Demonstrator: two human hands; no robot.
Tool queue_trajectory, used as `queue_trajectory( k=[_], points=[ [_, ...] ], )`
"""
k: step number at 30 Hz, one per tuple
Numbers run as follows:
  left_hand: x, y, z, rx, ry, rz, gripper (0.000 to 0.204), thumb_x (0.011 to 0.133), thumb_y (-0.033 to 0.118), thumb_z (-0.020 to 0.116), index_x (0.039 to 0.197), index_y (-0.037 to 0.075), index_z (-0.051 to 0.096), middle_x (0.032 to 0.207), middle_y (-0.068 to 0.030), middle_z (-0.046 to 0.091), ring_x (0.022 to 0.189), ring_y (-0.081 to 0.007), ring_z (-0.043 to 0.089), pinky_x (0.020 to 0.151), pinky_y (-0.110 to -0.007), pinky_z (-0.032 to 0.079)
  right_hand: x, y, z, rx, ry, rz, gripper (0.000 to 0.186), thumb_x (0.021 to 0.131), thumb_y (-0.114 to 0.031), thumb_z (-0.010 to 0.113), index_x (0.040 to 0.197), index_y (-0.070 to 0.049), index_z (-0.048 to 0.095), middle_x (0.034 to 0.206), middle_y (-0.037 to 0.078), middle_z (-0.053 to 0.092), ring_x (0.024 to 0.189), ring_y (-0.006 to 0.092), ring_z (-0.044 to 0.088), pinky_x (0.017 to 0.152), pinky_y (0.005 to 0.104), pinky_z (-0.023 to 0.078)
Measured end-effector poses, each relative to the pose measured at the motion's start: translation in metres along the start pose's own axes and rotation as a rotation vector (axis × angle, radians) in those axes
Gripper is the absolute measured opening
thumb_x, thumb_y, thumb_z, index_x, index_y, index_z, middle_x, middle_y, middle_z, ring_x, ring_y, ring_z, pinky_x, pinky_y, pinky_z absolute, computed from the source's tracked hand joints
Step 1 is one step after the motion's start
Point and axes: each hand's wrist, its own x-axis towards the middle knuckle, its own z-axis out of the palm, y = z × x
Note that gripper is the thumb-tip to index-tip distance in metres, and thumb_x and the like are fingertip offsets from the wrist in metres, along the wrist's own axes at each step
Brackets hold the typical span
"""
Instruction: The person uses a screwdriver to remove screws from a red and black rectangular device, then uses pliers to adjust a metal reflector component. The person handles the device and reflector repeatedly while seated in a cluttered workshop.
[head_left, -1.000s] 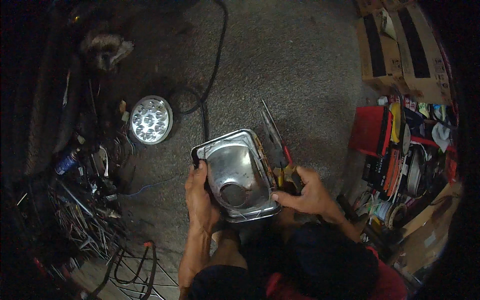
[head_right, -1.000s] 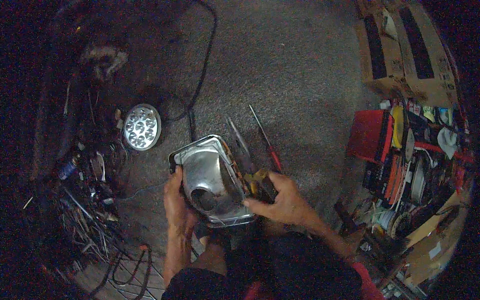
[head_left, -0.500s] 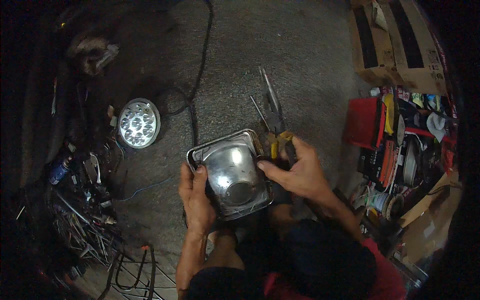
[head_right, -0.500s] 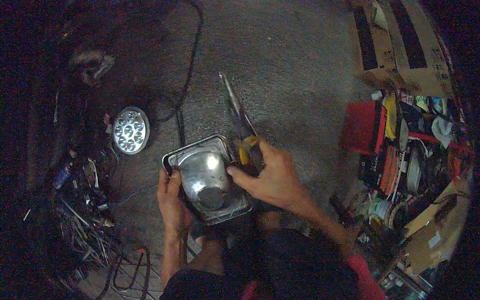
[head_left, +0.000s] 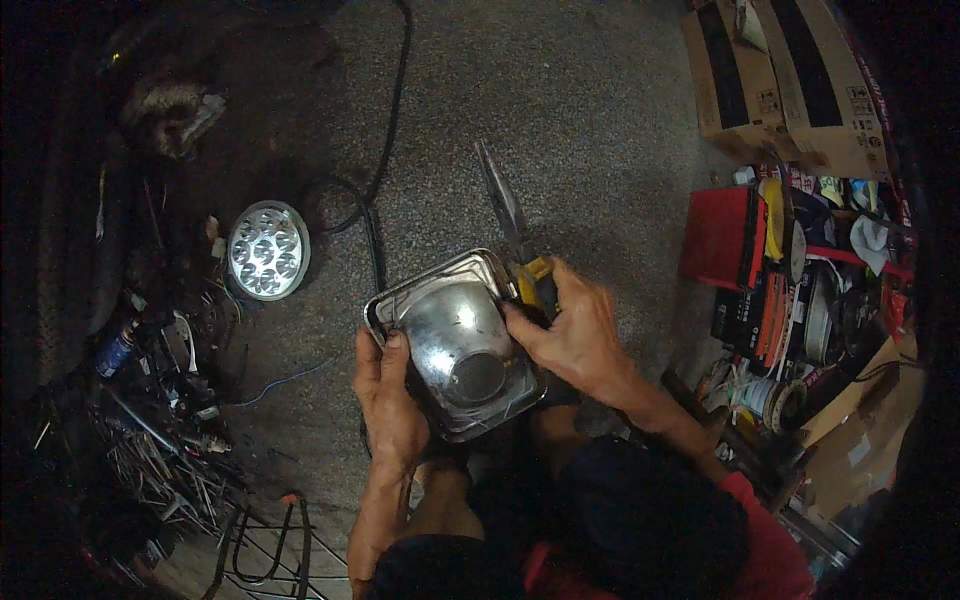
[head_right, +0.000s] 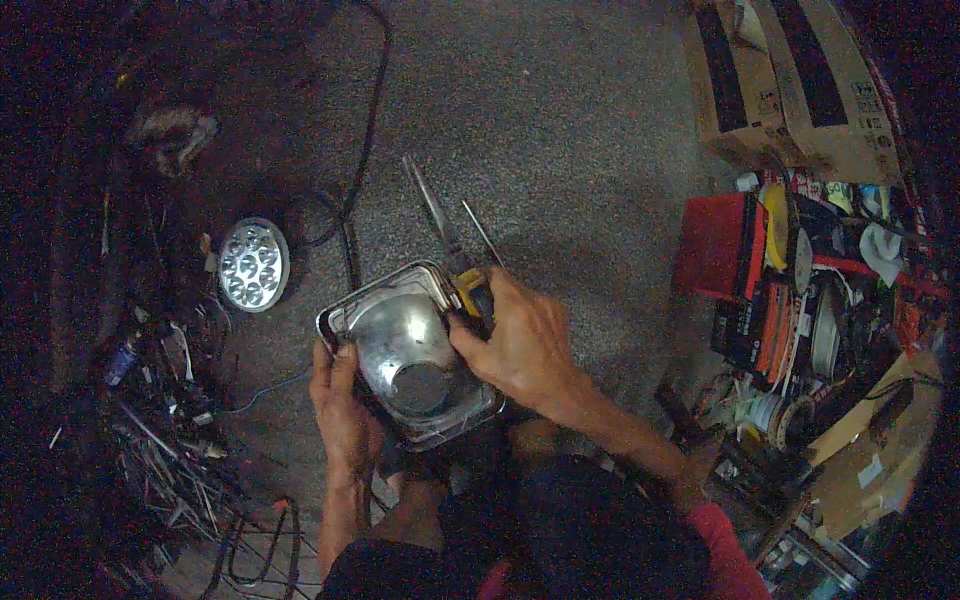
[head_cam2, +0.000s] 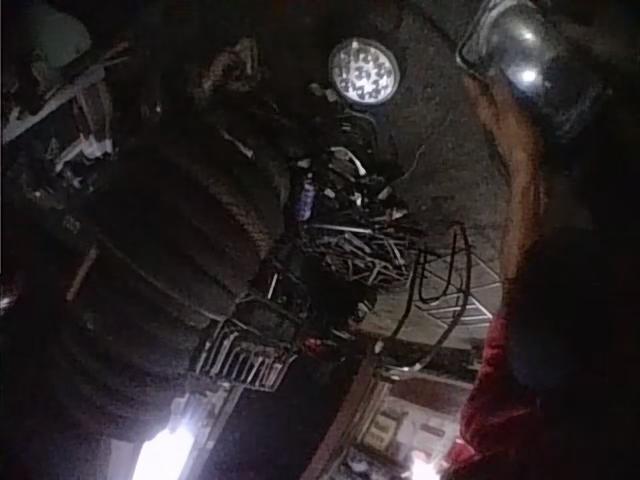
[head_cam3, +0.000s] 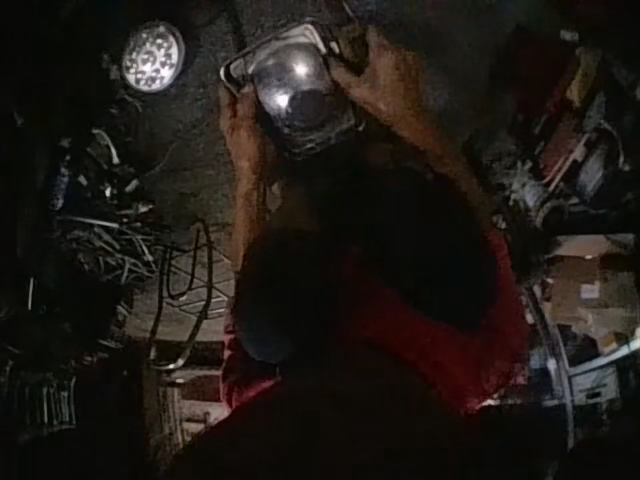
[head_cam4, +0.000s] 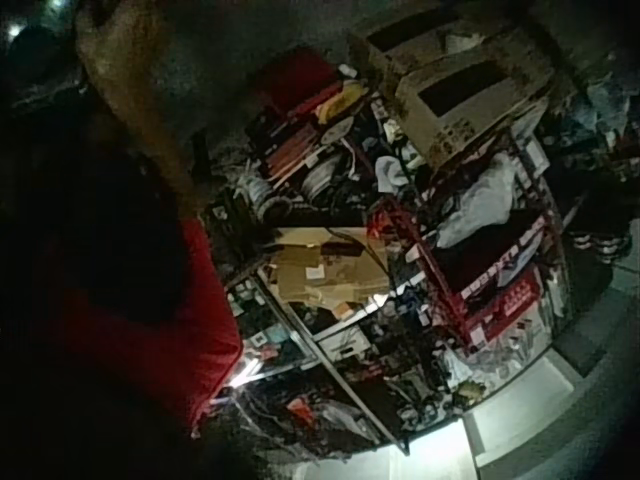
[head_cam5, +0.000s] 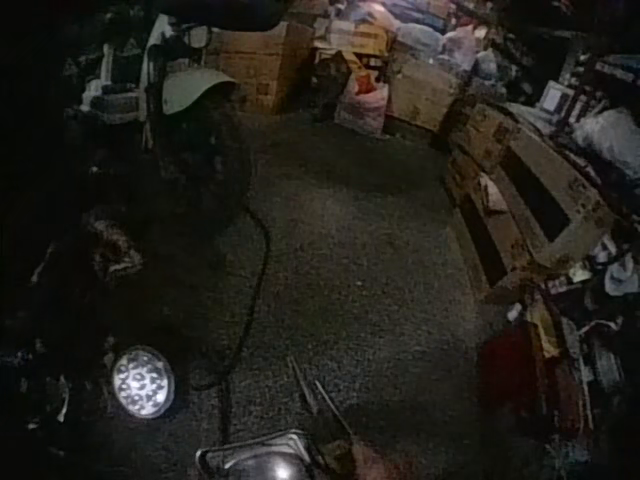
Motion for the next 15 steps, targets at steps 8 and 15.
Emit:
queue_trajectory(
  k=[8,15],
  points=[
    [0.0011,0.0003,0.0003,-0.043,0.013,-0.067,0.029,0.094,0.018,0.049,0.118,0.000,0.049,0.106,-0.0072,0.057,0.096,-0.0149,0.052,0.088,-0.030,0.041,0.0037,0.0043,0.0001,0.058,0.007,0.032,0.037,0.070,-0.025,0.071,0.095,-0.001,0.059,0.072,0.017,0.063,0.061,0.0313,0.063,0.057,0.0404,0.050],
    [0.0034,-0.0009,-0.0034,-0.096,-0.023,-0.140,0.030,0.094,0.019,0.049,0.119,0.003,0.050,0.108,-0.0071,0.057,0.099,-0.0160,0.054,0.088,-0.032,0.043,0.0011,0.0045,-0.0026,0.196,-0.014,0.100,0.040,0.070,-0.024,0.071,0.098,0.000,0.059,0.074,0.017,0.064,0.061,0.0301,0.064,0.058,0.0382,0.050]
  ],
)
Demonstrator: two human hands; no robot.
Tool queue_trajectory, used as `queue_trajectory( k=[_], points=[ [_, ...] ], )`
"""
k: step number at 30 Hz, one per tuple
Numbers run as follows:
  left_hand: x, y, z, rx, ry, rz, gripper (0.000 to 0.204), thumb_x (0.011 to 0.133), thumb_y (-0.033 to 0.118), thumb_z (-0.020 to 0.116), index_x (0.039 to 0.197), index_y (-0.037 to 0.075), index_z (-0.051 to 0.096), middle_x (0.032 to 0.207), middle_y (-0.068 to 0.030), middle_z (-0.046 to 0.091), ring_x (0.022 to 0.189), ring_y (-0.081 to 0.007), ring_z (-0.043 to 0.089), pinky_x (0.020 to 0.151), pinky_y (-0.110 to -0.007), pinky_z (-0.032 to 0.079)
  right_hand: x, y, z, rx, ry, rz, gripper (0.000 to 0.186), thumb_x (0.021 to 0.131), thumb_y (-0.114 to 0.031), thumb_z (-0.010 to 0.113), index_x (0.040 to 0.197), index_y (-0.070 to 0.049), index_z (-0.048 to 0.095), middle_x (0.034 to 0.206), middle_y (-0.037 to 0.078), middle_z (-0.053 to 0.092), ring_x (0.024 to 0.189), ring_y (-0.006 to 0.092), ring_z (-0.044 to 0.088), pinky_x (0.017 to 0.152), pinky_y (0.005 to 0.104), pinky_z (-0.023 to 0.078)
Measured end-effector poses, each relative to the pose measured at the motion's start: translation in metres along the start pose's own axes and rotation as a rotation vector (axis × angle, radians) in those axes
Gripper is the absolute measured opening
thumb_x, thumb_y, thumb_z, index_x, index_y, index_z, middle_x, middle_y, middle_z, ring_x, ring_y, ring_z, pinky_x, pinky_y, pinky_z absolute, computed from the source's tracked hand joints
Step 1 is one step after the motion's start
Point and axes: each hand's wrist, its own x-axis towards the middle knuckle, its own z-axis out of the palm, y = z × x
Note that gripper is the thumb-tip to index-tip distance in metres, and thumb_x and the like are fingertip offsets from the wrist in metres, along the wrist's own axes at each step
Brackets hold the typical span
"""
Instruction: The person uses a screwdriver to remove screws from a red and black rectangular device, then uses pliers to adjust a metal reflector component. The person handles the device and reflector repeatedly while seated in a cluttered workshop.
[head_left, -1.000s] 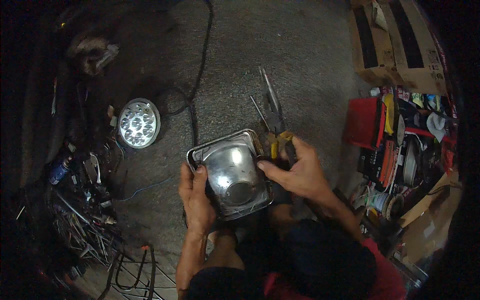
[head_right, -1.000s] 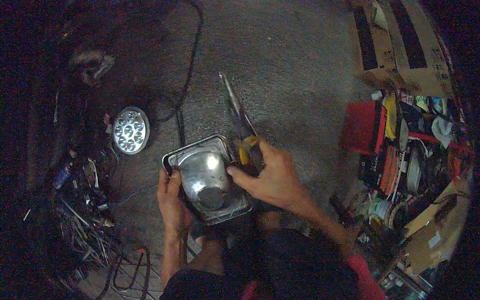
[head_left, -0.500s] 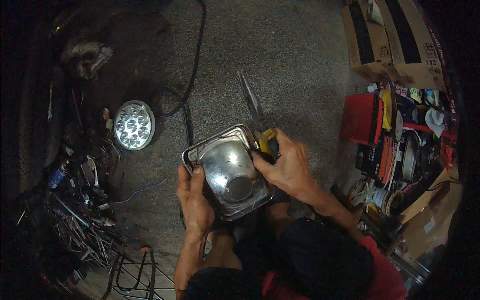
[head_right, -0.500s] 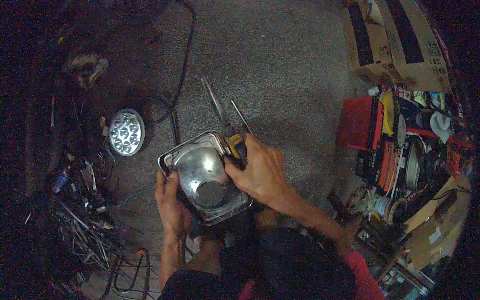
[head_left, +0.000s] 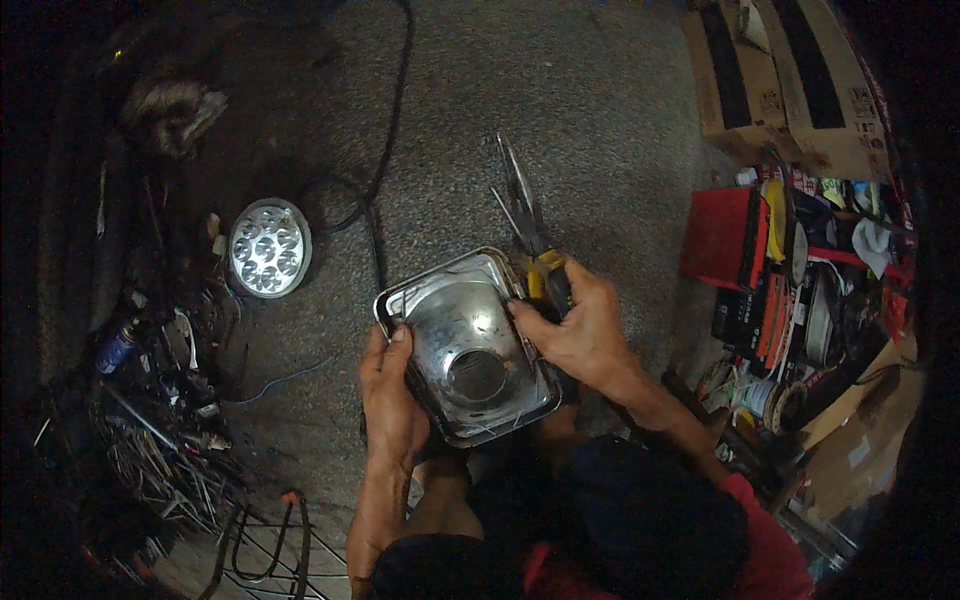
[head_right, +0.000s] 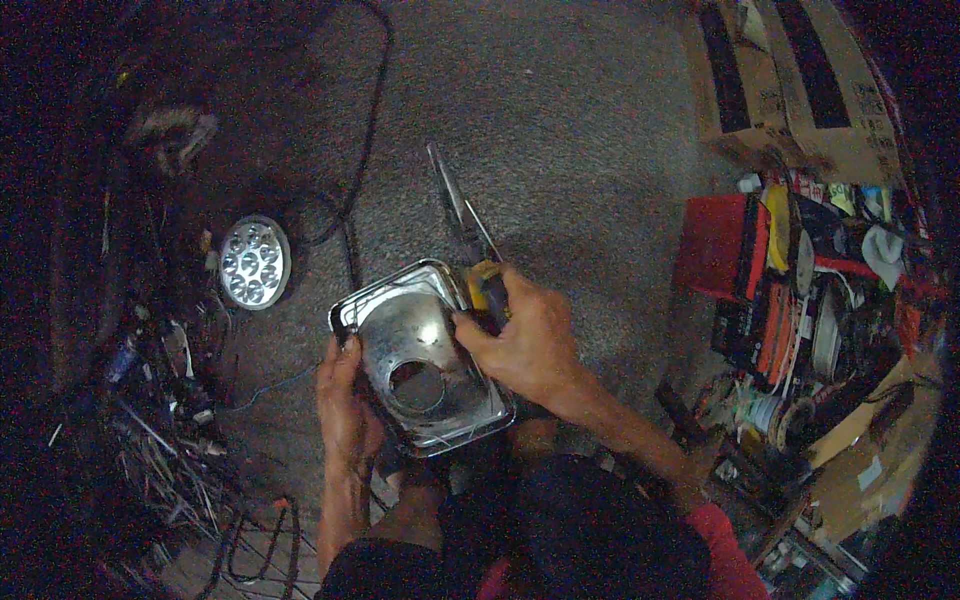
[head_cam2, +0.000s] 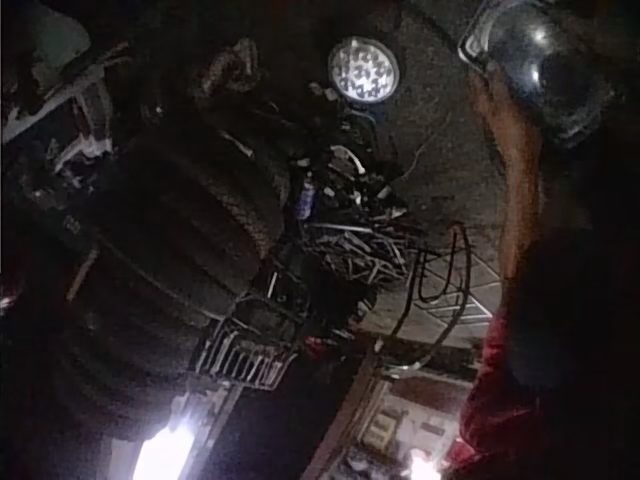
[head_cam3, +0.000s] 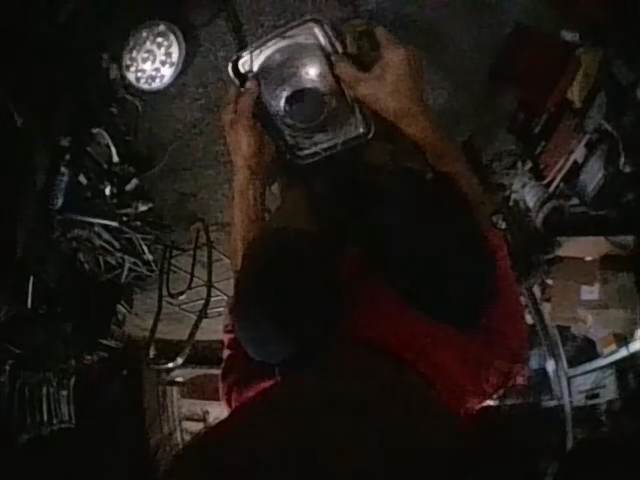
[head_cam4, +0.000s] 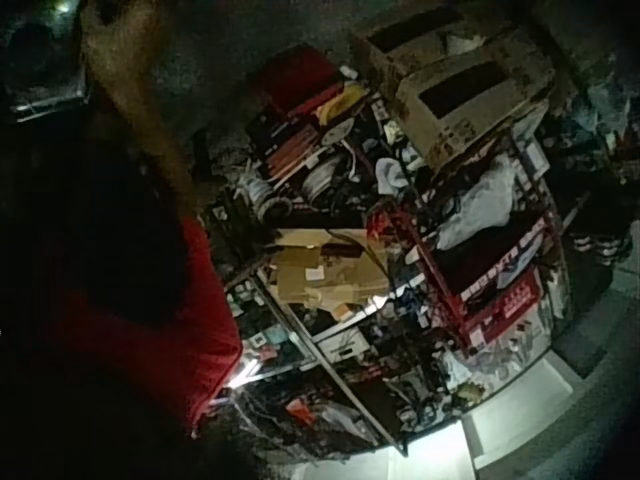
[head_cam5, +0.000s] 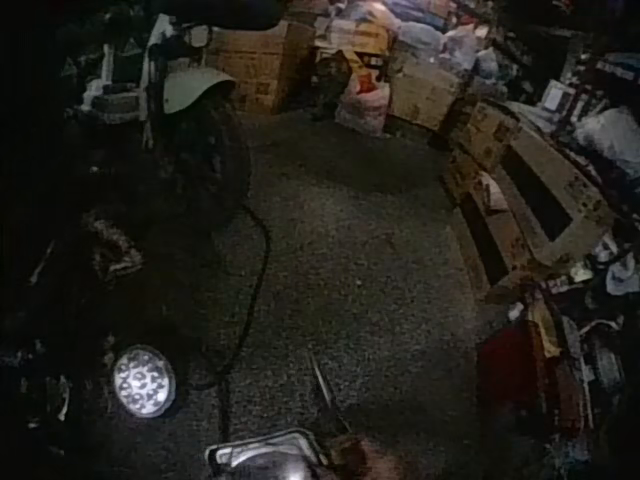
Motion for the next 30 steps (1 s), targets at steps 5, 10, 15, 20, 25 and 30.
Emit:
queue_trajectory(
  k=[5,10,15,20,25,30],
  points=[
    [0.001,0.001,-0.001,-0.110,-0.028,-0.107,0.031,0.091,0.023,0.054,0.114,0.003,0.055,0.108,-0.0081,0.059,0.100,-0.0192,0.055,0.090,-0.035,0.043,-0.003,0.019,0.005,0.052,0.031,0.024,0.040,0.068,-0.024,0.073,0.097,0.000,0.059,0.069,0.015,0.064,0.060,0.0280,0.063,0.056,0.0371,0.049],
    [-0.001,-0.003,-0.007,-0.123,-0.088,-0.110,0.037,0.086,0.020,0.058,0.117,0.002,0.053,0.111,-0.0100,0.058,0.104,-0.0229,0.055,0.091,-0.037,0.043,-0.004,0.014,-0.002,0.111,-0.068,0.202,0.036,0.068,-0.021,0.074,0.094,0.000,0.060,0.073,0.012,0.065,0.065,0.0178,0.062,0.061,0.0329,0.049],
    [-0.005,0.004,-0.006,-0.179,-0.224,-0.130,0.063,0.071,0.007,0.057,0.131,0.000,0.040,0.118,-0.0115,0.054,0.107,-0.0235,0.054,0.093,-0.037,0.044,-0.006,0.021,-0.002,0.243,-0.045,0.195,0.034,0.068,-0.017,0.074,0.094,-0.001,0.060,0.076,0.006,0.064,0.068,0.0109,0.057,0.063,0.0297,0.048],
    [-0.004,-0.002,-0.008,-0.245,-0.219,-0.094,0.063,0.070,0.006,0.055,0.131,0.000,0.041,0.119,-0.0117,0.054,0.106,-0.0237,0.055,0.093,-0.038,0.045,-0.008,0.010,-0.006,0.332,-0.019,0.202,0.031,0.069,-0.012,0.073,0.095,-0.001,0.060,0.078,0.003,0.063,0.068,0.0089,0.056,0.064,0.0272,0.048],
    [0.002,-0.013,-0.018,-0.297,-0.210,-0.074,0.053,0.073,0.005,0.053,0.126,0.002,0.044,0.115,-0.0096,0.056,0.101,-0.0208,0.056,0.090,-0.035,0.046,-0.019,-0.001,-0.011,0.256,0.022,0.149,0.030,0.070,-0.011,0.073,0.095,-0.002,0.060,0.079,0.001,0.063,0.070,0.0073,0.056,0.065,0.0251,0.048],
    [0.005,-0.014,-0.011,-0.150,-0.078,0.020,0.033,0.083,0.013,0.058,0.115,0.003,0.053,0.102,-0.0056,0.061,0.092,-0.0158,0.058,0.083,-0.032,0.046,-0.028,-0.010,-0.012,0.331,0.070,0.187,0.030,0.069,-0.011,0.075,0.094,-0.002,0.060,0.078,0.001,0.064,0.070,0.0069,0.058,0.065,0.0250,0.049]
  ],
)
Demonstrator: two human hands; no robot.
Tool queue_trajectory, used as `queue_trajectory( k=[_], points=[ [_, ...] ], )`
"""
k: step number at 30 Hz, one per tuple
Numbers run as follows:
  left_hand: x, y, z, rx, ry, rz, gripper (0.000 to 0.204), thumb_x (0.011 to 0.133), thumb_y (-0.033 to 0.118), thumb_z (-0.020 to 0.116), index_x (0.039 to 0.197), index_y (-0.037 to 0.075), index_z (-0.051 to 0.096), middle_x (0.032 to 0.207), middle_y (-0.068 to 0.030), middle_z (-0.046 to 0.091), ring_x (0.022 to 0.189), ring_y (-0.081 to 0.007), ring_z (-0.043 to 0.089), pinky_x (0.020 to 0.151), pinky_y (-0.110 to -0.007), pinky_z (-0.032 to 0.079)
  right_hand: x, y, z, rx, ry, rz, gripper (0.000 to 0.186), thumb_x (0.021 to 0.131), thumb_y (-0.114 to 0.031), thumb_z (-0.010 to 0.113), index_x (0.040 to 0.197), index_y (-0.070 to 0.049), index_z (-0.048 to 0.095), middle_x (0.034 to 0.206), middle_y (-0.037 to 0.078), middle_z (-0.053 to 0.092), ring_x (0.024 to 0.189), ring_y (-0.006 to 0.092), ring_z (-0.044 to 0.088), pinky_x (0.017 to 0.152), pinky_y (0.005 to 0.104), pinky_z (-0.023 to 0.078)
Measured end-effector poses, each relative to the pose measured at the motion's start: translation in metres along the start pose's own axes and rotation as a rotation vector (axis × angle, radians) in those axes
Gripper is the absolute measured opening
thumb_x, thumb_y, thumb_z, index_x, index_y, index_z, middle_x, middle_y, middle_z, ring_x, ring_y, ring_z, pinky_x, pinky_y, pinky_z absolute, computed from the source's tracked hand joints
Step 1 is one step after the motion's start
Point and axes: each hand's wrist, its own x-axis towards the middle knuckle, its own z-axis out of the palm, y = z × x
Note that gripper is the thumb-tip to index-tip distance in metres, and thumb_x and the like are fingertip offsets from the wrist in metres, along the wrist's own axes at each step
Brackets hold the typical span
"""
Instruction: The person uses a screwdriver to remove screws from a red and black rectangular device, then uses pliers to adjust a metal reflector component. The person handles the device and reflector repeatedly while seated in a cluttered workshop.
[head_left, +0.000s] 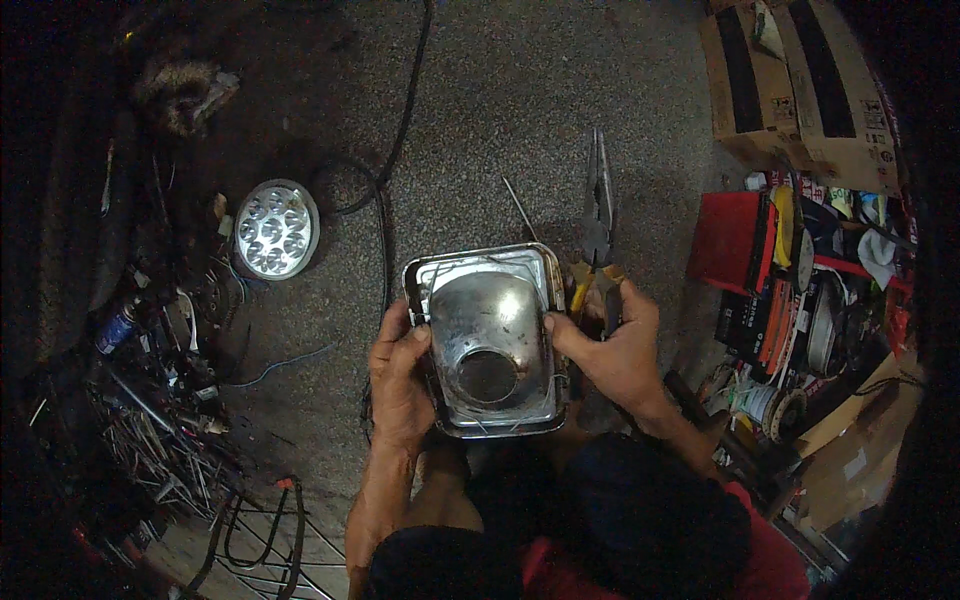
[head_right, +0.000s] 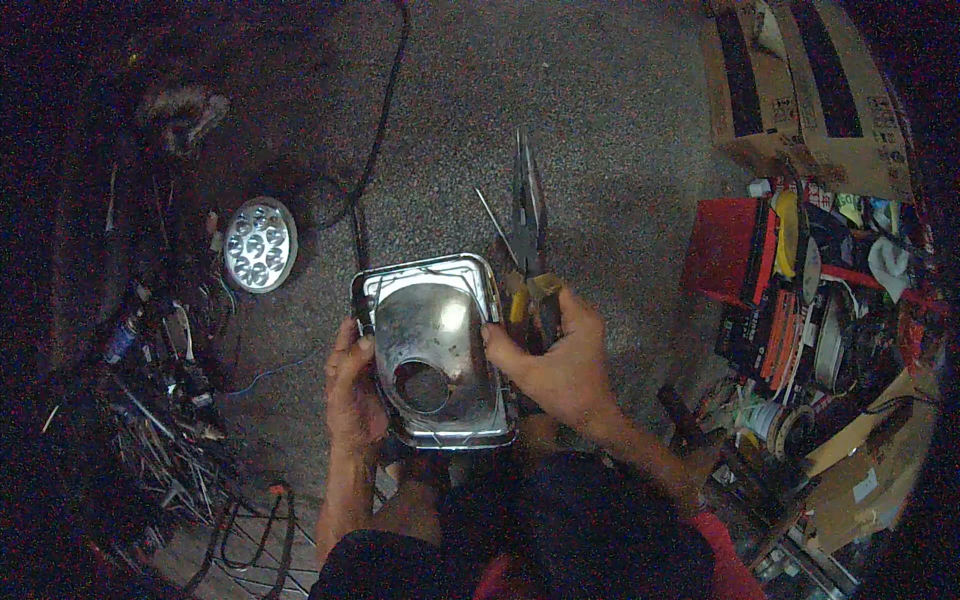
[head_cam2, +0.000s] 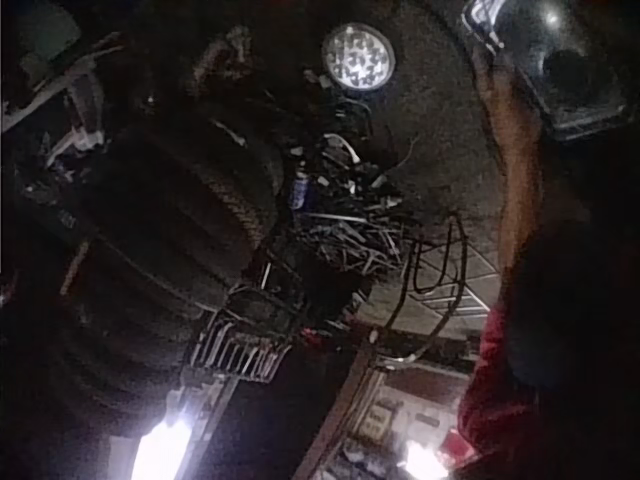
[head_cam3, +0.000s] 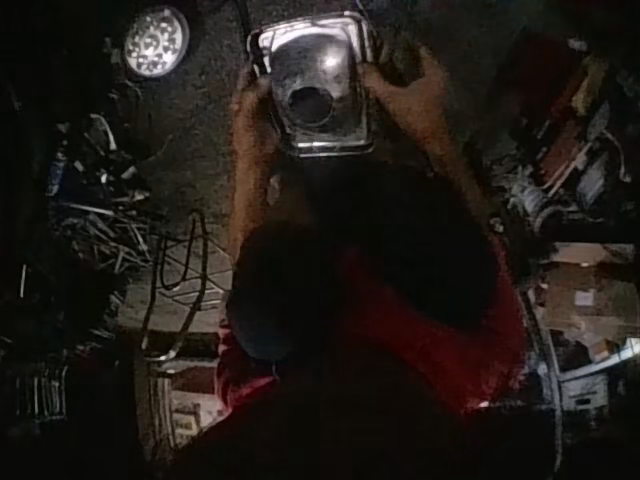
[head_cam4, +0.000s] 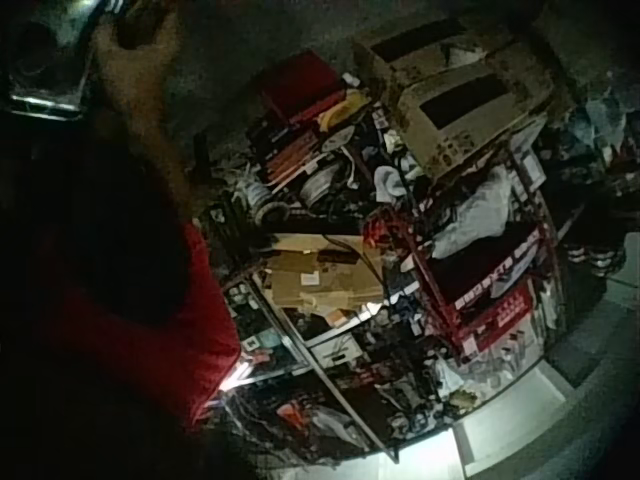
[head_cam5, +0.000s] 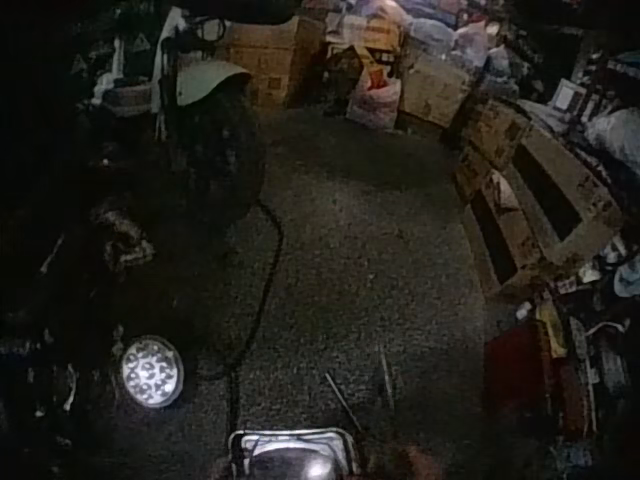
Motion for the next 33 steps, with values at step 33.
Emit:
queue_trajectory(
  k=[33],
  points=[
    [0.007,0.000,-0.017,-0.375,-0.076,-0.396,0.064,0.091,0.054,0.042,0.124,-0.001,0.047,0.121,-0.0160,0.056,0.107,-0.0290,0.057,0.093,-0.042,0.045,0.011,0.018,-0.007,0.284,-0.067,0.313,0.024,0.072,-0.020,0.072,0.084,-0.005,0.059,0.062,-0.002,0.054,0.049,0.0047,0.044,0.043,0.0220,0.032]
  ],
)
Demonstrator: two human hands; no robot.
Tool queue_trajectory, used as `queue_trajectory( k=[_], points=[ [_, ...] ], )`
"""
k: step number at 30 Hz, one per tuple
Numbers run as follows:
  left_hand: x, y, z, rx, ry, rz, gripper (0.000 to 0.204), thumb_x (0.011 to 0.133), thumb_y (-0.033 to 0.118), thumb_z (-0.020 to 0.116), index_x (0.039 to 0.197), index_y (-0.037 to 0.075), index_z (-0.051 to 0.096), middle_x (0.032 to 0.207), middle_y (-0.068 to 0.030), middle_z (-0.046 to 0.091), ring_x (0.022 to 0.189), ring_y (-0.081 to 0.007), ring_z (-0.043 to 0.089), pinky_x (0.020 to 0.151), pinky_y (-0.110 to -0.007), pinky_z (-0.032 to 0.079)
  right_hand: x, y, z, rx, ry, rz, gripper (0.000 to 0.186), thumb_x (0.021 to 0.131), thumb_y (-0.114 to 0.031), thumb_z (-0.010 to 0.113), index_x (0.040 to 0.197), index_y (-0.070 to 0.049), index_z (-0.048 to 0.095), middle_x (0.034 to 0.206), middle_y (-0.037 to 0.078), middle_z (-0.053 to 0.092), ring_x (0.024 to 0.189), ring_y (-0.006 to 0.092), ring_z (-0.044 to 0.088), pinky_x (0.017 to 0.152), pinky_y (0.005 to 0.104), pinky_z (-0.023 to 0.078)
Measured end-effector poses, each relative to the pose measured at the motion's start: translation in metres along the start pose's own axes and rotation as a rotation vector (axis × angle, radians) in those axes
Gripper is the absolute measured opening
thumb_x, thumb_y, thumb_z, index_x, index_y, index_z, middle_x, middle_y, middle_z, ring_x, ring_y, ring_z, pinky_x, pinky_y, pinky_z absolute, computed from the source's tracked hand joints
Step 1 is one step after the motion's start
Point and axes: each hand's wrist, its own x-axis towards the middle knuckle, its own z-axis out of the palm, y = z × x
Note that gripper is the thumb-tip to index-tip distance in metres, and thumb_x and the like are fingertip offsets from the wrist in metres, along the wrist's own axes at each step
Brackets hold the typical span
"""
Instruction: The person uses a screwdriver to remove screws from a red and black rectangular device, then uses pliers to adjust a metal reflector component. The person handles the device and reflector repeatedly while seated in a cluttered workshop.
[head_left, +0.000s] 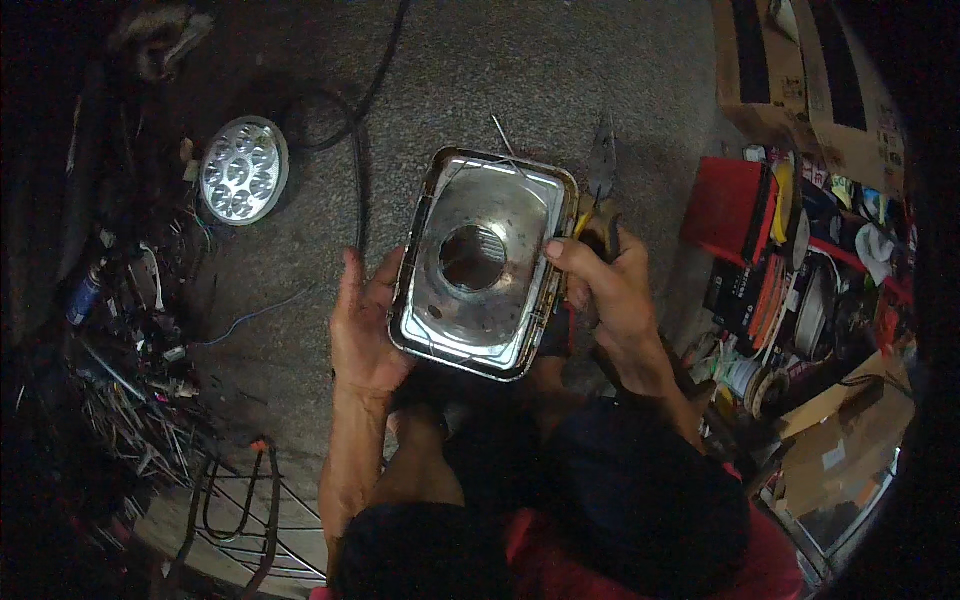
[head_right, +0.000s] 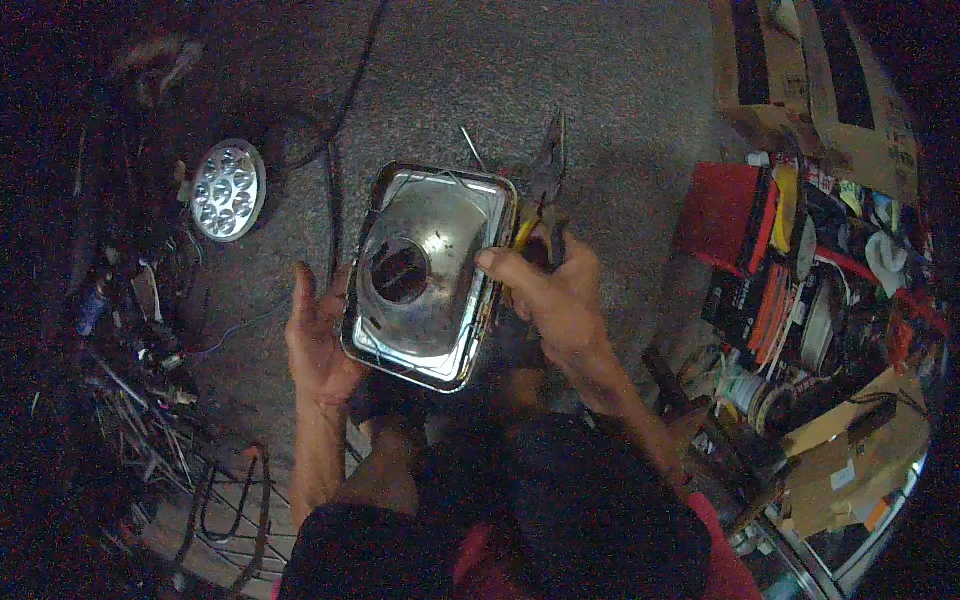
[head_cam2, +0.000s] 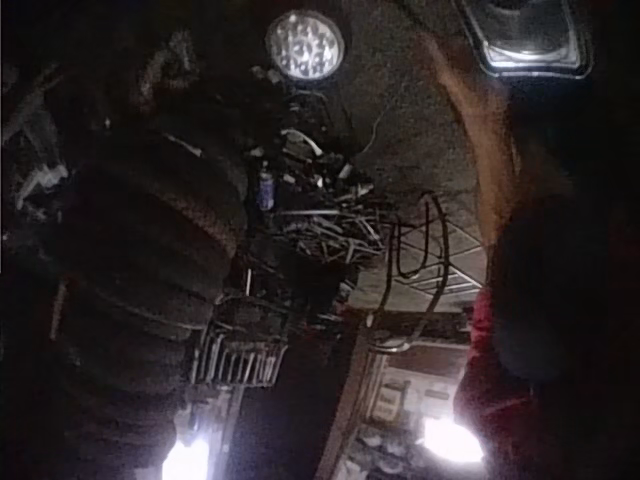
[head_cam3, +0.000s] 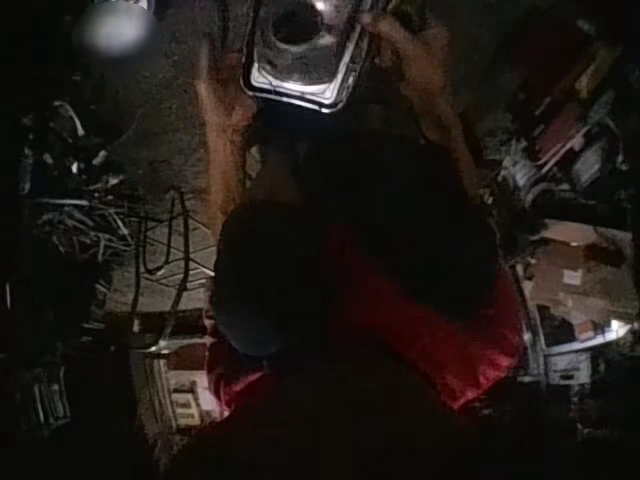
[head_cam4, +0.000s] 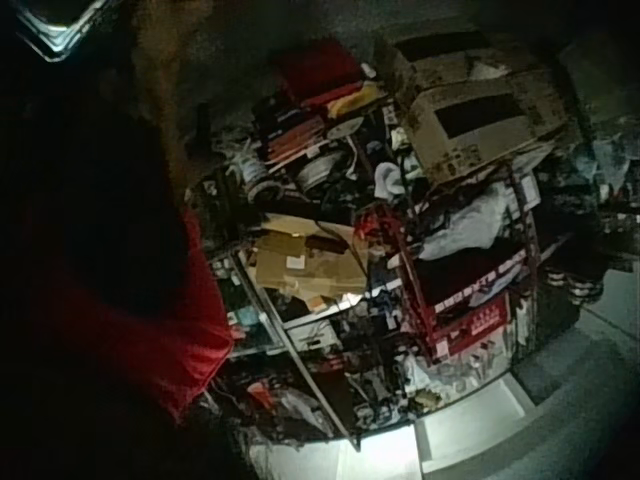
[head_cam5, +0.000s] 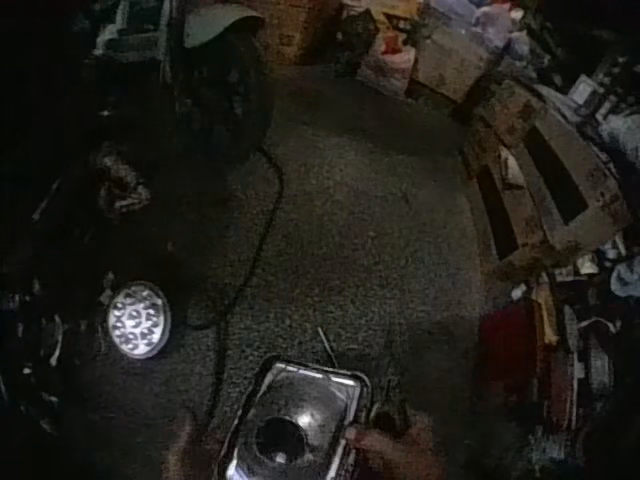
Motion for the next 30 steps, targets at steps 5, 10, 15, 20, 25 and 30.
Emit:
queue_trajectory(
  k=[5,10,15,20,25,30],
  points=[
    [-0.002,-0.006,-0.002,0.267,-0.076,0.078,0.057,0.080,0.019,0.059,0.130,-0.001,0.041,0.114,-0.0141,0.059,0.100,-0.0248,0.059,0.090,-0.038,0.047,0.001,-0.005,0.005,-0.021,0.114,-0.096,0.021,0.073,-0.019,0.070,0.081,-0.004,0.058,0.054,-0.002,0.049,0.042,0.0049,0.040,0.040,0.0215,0.030],
    [-0.005,-0.009,0.005,0.513,-0.074,0.148,0.064,0.075,-0.007,0.055,0.136,0.000,0.037,0.113,-0.0114,0.059,0.099,-0.0183,0.058,0.090,-0.032,0.047,0.000,-0.008,-0.003,0.005,0.092,-0.065,0.022,0.073,-0.020,0.070,0.081,-0.004,0.058,0.054,-0.002,0.048,0.042,0.0048,0.039,0.040,0.0214,0.029],
    [-0.006,-0.011,0.005,0.540,-0.062,0.205,0.062,0.078,-0.006,0.056,0.136,-0.002,0.035,0.117,-0.0113,0.057,0.104,-0.0176,0.056,0.093,-0.032,0.043,0.000,-0.007,-0.004,0.048,0.113,-0.077,0.020,0.074,-0.019,0.069,0.081,-0.004,0.058,0.056,-0.003,0.048,0.043,0.0046,0.039,0.040,0.0216,0.029],
    [-0.007,-0.013,0.012,0.633,-0.052,0.292,0.064,0.078,-0.002,0.061,0.136,-0.003,0.035,0.120,-0.0121,0.055,0.108,-0.0183,0.054,0.095,-0.032,0.042,0.001,-0.004,-0.005,0.036,0.143,-0.124,0.016,0.074,-0.016,0.068,0.081,-0.005,0.058,0.059,-0.004,0.049,0.045,0.0037,0.039,0.042,0.0208,0.029],
    [-0.012,-0.013,0.025,0.923,-0.097,0.347,0.084,0.067,0.009,0.078,0.136,-0.004,0.031,0.121,-0.0153,0.053,0.114,-0.0223,0.050,0.098,-0.034,0.040,0.000,-0.002,-0.009,0.035,0.103,-0.100,0.024,0.073,-0.018,0.072,0.089,-0.004,0.059,0.069,-0.001,0.057,0.053,0.0060,0.049,0.046,0.0222,0.039],
    [-0.010,-0.026,0.026,1.563,0.060,0.658,0.127,0.044,0.035,0.090,0.140,-0.003,0.016,0.128,-0.0253,0.038,0.117,-0.0368,0.045,0.098,-0.041,0.039,-0.003,0.003,-0.002,-0.023,0.115,-0.107,0.026,0.074,-0.017,0.073,0.092,-0.003,0.061,0.074,-0.001,0.061,0.061,0.0066,0.055,0.052,0.0230,0.046]
  ],
)
